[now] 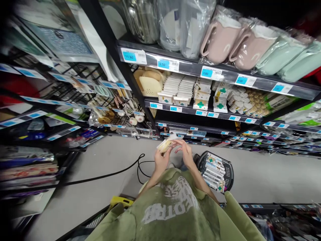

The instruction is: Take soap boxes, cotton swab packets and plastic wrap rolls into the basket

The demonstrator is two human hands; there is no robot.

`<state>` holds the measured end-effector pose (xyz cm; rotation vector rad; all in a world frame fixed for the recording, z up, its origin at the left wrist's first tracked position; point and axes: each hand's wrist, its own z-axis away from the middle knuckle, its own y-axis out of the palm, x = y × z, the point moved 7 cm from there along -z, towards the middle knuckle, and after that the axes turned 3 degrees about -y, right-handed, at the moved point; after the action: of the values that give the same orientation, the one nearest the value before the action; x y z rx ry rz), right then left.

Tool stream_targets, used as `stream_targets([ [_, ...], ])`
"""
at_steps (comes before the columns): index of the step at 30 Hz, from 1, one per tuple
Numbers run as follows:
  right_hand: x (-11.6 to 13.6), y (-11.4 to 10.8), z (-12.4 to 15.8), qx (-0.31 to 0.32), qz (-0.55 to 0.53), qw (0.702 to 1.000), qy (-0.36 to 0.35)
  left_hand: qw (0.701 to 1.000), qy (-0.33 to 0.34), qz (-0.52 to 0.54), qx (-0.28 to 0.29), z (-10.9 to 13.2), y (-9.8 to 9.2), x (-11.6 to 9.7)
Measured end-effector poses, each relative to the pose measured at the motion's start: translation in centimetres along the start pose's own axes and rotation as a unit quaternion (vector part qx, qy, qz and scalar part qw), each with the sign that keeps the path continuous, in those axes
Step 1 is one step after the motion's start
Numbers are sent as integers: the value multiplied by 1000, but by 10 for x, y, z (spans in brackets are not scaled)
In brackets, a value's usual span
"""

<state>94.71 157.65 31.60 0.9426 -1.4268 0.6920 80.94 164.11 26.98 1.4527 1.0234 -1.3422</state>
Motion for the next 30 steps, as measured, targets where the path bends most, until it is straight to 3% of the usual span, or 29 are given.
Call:
stream_targets([
  [3,6,-18,-3,-117,76,989,-54,956,-194,217,-42,3,5,31],
  [5,7,-26,-6,-172,125,975,-67,919,-254,295,-55,6,9,38],
  [6,4,-26,-8,-167,130,976,-56,909,-268,315,-57,7,10,40],
  [9,-12,-19,-15,-102,80,991,18,897,-277,339,-58,8,10,38],
  [11,-19,-17,-16,-100,40,993,47,894,-269,352,-60,7,8,36],
  [15,-24,-28,-17,-182,-43,981,47,884,-252,388,-61,3,6,32],
  [20,-32,-60,-22,-284,-214,932,66,869,-270,401,-106,0,-4,36],
  [25,-36,-74,-25,-247,-358,893,118,865,-292,391,-118,-1,-6,37],
  [30,-40,-73,-21,-212,-330,911,127,872,-282,384,-111,-3,-3,37],
])
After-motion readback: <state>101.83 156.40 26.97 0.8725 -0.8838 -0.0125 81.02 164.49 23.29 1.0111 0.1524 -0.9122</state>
